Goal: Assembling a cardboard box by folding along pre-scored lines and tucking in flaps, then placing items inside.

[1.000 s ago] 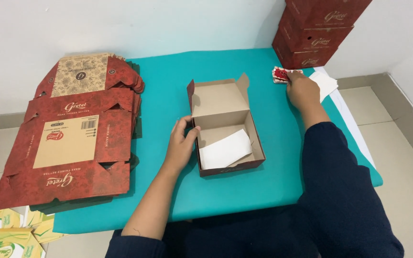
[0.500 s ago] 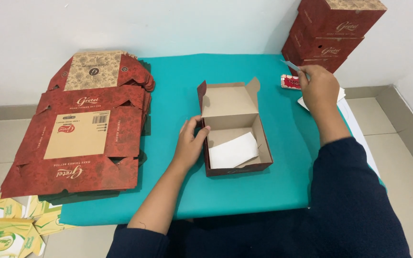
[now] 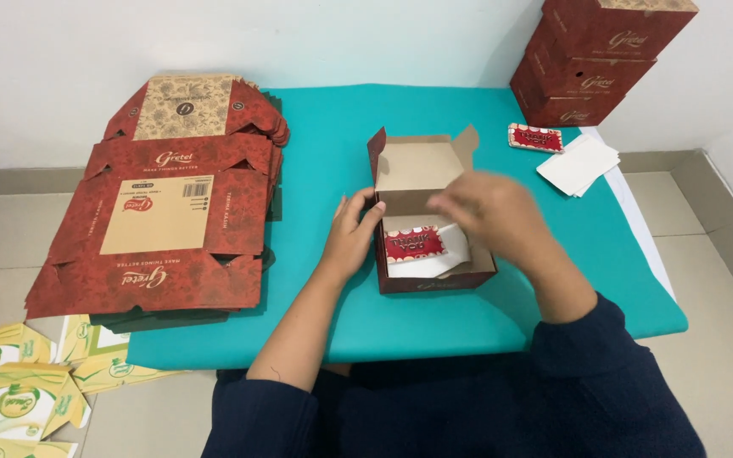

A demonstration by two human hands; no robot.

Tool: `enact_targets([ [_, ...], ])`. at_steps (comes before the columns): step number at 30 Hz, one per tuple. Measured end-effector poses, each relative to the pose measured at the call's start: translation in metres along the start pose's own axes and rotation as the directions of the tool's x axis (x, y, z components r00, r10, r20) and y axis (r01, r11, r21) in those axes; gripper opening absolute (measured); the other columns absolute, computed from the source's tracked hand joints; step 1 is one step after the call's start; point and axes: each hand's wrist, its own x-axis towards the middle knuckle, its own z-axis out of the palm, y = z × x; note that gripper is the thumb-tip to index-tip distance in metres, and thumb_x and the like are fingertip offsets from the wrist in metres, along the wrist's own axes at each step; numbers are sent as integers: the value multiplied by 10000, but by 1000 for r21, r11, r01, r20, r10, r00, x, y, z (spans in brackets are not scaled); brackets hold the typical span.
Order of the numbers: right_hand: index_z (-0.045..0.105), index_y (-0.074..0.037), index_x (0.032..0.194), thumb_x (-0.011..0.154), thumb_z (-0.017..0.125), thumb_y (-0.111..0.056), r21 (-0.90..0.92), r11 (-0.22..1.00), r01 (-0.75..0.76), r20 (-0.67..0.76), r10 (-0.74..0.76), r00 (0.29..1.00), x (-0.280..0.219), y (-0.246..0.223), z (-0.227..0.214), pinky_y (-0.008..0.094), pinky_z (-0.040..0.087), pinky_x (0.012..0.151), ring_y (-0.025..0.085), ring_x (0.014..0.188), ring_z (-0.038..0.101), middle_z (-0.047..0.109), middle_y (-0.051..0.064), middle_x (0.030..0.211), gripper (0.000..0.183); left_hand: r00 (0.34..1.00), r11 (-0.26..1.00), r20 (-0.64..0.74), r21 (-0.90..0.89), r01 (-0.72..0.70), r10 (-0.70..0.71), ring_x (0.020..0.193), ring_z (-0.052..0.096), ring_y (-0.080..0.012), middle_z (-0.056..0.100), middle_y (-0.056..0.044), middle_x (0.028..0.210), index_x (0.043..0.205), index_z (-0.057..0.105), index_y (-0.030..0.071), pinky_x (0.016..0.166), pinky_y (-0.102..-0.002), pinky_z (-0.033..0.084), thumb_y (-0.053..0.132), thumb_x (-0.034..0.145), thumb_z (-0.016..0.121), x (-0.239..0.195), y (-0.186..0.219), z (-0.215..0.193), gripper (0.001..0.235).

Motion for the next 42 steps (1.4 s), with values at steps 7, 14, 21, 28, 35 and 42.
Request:
enact_targets([
  [7, 44, 19, 1484, 921, 180, -678, 748, 405, -526, 269, 539, 798, 16, 68, 0, 668, 309, 981, 538, 1265, 368, 284, 384, 1418, 907, 999, 999, 28, -42, -31, 32, 1384, 320, -295, 480, -147, 1401, 1344, 493, 103, 1196, -435, 31, 493, 978, 435, 3, -4, 0, 539],
  [14, 318, -57, 1450, 949, 504, -355, 872, 415, -260, 77, 408, 910, -13, 64, 11, 491, 398, 1020, 304, 1227, 466, 448, 155, 1305, 612, 992, 972, 73, -220, -87, 105, 1393, 281, -332, 419, -184, 1443, 1418, 416, 100, 1186, -463, -12, 664, 943, 216, -7, 8, -6, 764],
  [21, 618, -74, 1173, 946, 610, -213, 796, 582, -163, -83, 373, 924, -46, 76, 34, 326, 498, 818, 158, 882, 564, 585, 49, 915, 266, 935, 927, 5, -136, -351, 355, 1343, 391, -310, 448, -116, 1434, 1470, 368, 186, 1158, -516, 24, 715, 828, 519, -7, 7, -5, 846],
  [28, 585, -25, 1259, 927, 644, -202, 762, 640, -100, -152, 326, 933, -46, 74, 34, 404, 458, 931, 196, 1034, 560, 629, 135, 1118, 381, 934, 930, -8, -89, -356, 356, 1317, 421, -349, 445, -140, 1417, 1481, 333, 165, 1154, -536, 86, 520, 888, 597, -9, 11, -3, 740],
  [35, 555, -5, 1272, 907, 639, -111, 772, 635, 12, -218, 246, 944, -54, 81, 46, 437, 425, 999, 227, 1133, 535, 596, 144, 1197, 389, 941, 921, 21, -215, -325, 337, 1336, 385, -361, 428, -162, 1414, 1449, 353, 113, 1146, -536, 183, 405, 865, 644, -9, 6, -2, 715],
  [42, 556, -6, 1261, 920, 621, -120, 753, 655, 55, -260, 220, 940, -54, 76, 46, 433, 429, 992, 213, 1127, 531, 597, 142, 1184, 365, 943, 910, 25, -268, -315, 333, 1321, 404, -356, 445, -162, 1399, 1424, 378, 91, 1125, -538, 248, 373, 867, 640, -8, 8, -4, 677],
])
